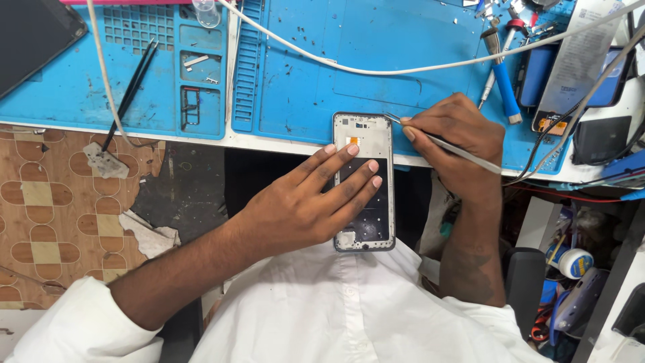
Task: The person uses a blue-handled prying tool and tweezers to remove adhesive residue and small components from the interior frame of a disassembled smartphone. The person works on the edges and top area of the phone frame, then sets the phone down on the workbench.
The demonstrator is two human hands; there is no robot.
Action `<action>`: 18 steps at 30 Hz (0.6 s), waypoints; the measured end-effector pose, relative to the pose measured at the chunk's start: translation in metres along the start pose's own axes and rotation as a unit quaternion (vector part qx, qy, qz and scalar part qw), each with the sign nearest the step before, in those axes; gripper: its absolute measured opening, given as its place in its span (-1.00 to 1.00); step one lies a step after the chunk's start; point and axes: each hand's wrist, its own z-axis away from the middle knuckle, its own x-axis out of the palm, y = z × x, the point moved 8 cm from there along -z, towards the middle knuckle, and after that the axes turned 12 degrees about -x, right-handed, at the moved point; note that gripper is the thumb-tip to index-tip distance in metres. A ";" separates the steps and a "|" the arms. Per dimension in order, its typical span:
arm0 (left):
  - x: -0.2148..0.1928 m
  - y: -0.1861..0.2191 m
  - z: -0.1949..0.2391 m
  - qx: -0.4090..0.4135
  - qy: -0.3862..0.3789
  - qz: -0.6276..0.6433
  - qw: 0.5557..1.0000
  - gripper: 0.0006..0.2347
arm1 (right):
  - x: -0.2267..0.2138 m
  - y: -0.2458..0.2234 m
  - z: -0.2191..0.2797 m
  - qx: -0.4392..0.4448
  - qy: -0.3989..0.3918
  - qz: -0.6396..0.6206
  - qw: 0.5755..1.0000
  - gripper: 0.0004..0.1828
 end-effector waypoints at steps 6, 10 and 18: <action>0.000 -0.004 0.002 0.003 -0.013 0.003 1.000 -0.64 | 0.006 0.010 -0.012 0.000 -0.050 -0.036 0.998 -0.81; -0.001 -0.006 0.003 0.007 -0.017 0.002 1.000 -0.66 | 0.020 0.007 -0.028 -0.033 -0.085 -0.041 0.995 -0.79; -0.002 -0.007 0.003 0.004 -0.007 0.003 1.000 -0.68 | 0.032 -0.015 -0.054 -0.076 -0.113 -0.010 0.991 -0.81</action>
